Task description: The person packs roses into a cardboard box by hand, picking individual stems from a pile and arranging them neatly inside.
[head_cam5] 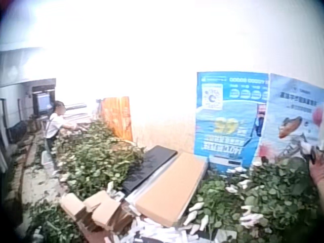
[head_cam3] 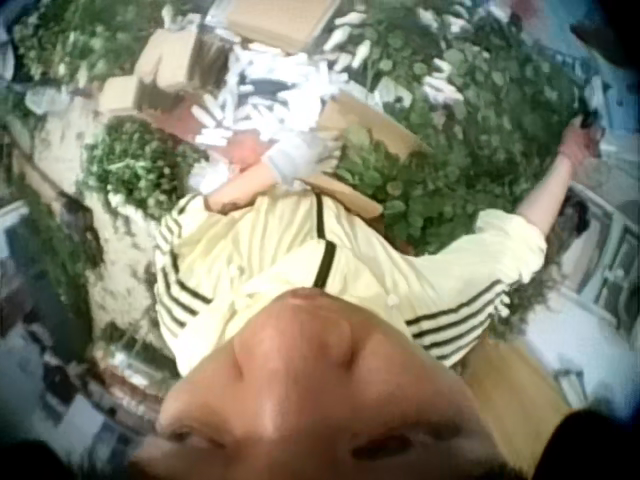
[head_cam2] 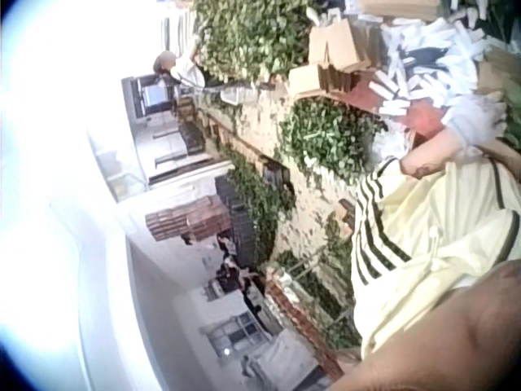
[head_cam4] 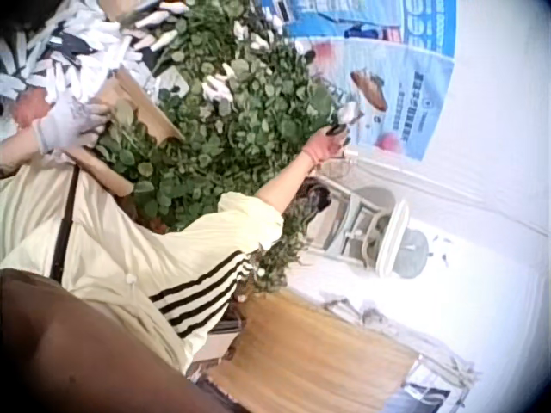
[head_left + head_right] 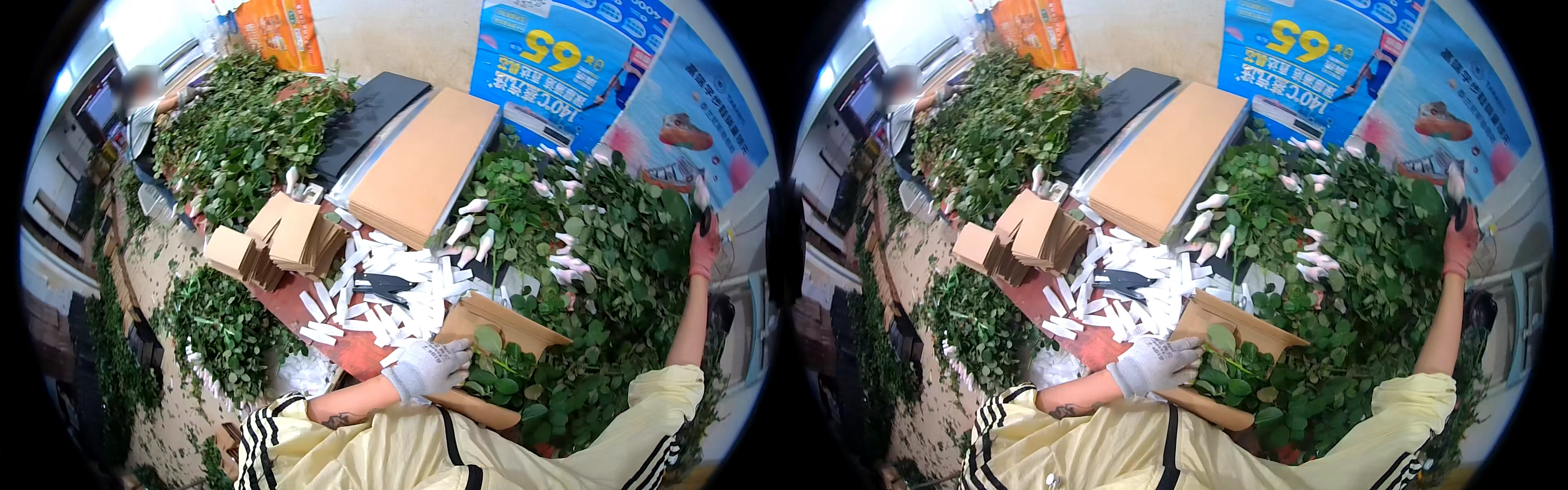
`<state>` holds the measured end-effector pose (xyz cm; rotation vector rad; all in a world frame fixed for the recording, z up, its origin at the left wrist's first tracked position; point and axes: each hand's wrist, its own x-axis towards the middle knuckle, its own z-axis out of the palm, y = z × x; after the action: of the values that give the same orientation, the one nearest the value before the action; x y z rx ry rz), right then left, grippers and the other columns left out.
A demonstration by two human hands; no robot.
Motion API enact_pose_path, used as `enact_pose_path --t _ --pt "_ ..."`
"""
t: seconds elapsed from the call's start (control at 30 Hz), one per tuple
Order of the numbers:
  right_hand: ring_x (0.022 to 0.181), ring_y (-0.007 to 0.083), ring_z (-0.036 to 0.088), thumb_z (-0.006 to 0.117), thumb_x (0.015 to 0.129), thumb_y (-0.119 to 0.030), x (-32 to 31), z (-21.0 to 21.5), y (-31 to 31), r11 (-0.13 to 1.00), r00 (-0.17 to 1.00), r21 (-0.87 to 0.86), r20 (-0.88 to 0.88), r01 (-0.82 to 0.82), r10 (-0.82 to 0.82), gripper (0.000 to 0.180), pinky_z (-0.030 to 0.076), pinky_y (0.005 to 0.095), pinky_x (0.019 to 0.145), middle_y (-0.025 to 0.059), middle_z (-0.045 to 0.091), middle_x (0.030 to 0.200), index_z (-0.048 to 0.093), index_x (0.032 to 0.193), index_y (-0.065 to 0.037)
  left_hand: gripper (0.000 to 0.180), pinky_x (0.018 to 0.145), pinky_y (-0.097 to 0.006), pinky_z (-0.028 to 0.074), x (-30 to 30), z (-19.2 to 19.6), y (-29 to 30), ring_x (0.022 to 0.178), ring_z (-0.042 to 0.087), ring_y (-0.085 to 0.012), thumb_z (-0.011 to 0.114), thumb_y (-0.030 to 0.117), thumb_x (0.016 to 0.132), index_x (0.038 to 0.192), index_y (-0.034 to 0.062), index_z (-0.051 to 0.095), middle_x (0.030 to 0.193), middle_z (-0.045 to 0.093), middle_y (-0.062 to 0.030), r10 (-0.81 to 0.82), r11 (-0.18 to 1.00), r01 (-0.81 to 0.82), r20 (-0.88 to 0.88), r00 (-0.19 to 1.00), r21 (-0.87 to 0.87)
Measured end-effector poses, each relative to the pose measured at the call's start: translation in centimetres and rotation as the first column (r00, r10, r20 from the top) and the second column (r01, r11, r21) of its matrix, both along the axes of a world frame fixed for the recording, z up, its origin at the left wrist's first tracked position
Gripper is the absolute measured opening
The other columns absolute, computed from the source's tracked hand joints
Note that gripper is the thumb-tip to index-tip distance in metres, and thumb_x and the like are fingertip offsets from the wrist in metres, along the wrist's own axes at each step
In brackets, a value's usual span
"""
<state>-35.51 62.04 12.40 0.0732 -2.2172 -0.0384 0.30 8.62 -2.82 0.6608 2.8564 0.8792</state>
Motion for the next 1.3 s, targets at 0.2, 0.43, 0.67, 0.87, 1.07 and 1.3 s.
enact_pose_path --t 0.2,0.43,0.67,0.87,1.07,1.3 --pt "0.1 0.0331 0.056 0.057 0.082 -0.018 0.3 -1.0 2.9 0.993 0.999 -0.112 0.027 0.044 -0.042 0.038 0.044 0.0396 0.083 0.0163 0.058 0.109 0.053 0.118 -0.006 0.037 0.064 -0.035 0.05 -0.1 -0.5 -0.4 0.076 0.063 -0.0257 0.057 0.031 0.082 0.109 0.0057 0.059 0.121 0.055 -0.0098 0.003 0.996 0.005 -0.096 0.995 0.086" --pt "0.113 0.0302 0.05 0.055 0.081 -0.032 2.2 -0.6 3.2 0.933 0.94 -0.127 0.094 0.338 -0.328 0.048 0.04 0.0417 0.094 0.0126 0.05 0.127 0.049 0.123 -0.01 0.038 0.074 -0.037 0.049 -0.1 1.1 1.2 0.085 0.063 -0.0271 0.063 0.028 0.074 0.104 0.0058 0.063 0.113 0.059 -0.0116 0.071 0.997 -0.07 -0.028 0.997 0.04" --pt "0.112 0.0331 0.05 0.055 0.08 -0.026 5.2 2.3 4.2 0.856 0.905 -0.323 0.281 0.403 -0.32 0.05 0.039 0.0427 0.095 0.0171 0.053 0.122 0.047 0.126 -0.007 0.037 0.077 -0.036 0.051 -0.2 1.9 1.3 0.093 0.062 -0.0297 0.064 0.024 0.073 0.101 0.0003 0.062 0.115 0.058 -0.0158 0.108 0.994 -0.108 0.053 0.993 0.001" --pt "0.105 0.0317 0.056 0.057 0.083 -0.017 11.4 8.6 11.7 0.993 0.966 -0.114 -0.251 0.04 -0.068 0.039 0.044 0.0382 0.089 0.02 0.058 0.114 0.053 0.116 0.004 0.037 0.062 -0.035 0.049 -0.7 0.5 1.1 0.079 0.063 -0.0231 0.058 0.03 0.08 0.107 0.0054 0.058 0.107 0.06 -0.0089 -0.026 1.0 0.027 -0.075 0.997 0.012" --pt "0.105 0.0359 0.055 0.061 0.073 -0.005 16.9 9.2 -9.6 0.812 0.804 0.06 -0.116 -0.58 0.583 0.041 0.046 0.0384 0.088 0.0191 0.053 0.121 0.055 0.112 0.003 0.034 0.073 -0.038 0.05 -0.3 -0.2 0.3 0.088 0.063 -0.026 0.055 0.031 0.084 0.108 0.007 0.058 0.117 0.058 -0.0103 -0.011 0.994 0.018 -0.062 0.998 0.105" --pt "0.094 0.0362 0.058 0.06 0.064 0.001 17.8 12.8 -18.0 0.864 0.91 0.43 -0.189 -0.261 0.369 0.044 0.048 0.0404 0.079 0.0173 0.055 0.112 0.057 0.108 -0.004 0.029 0.068 -0.038 0.051 -0.5 -0.3 -0.3 0.081 0.063 -0.0285 0.056 0.03 0.078 0.097 0.007 0.06 0.114 0.058 -0.0107 -0.003 0.993 0.015 -0.094 0.996 0.121"
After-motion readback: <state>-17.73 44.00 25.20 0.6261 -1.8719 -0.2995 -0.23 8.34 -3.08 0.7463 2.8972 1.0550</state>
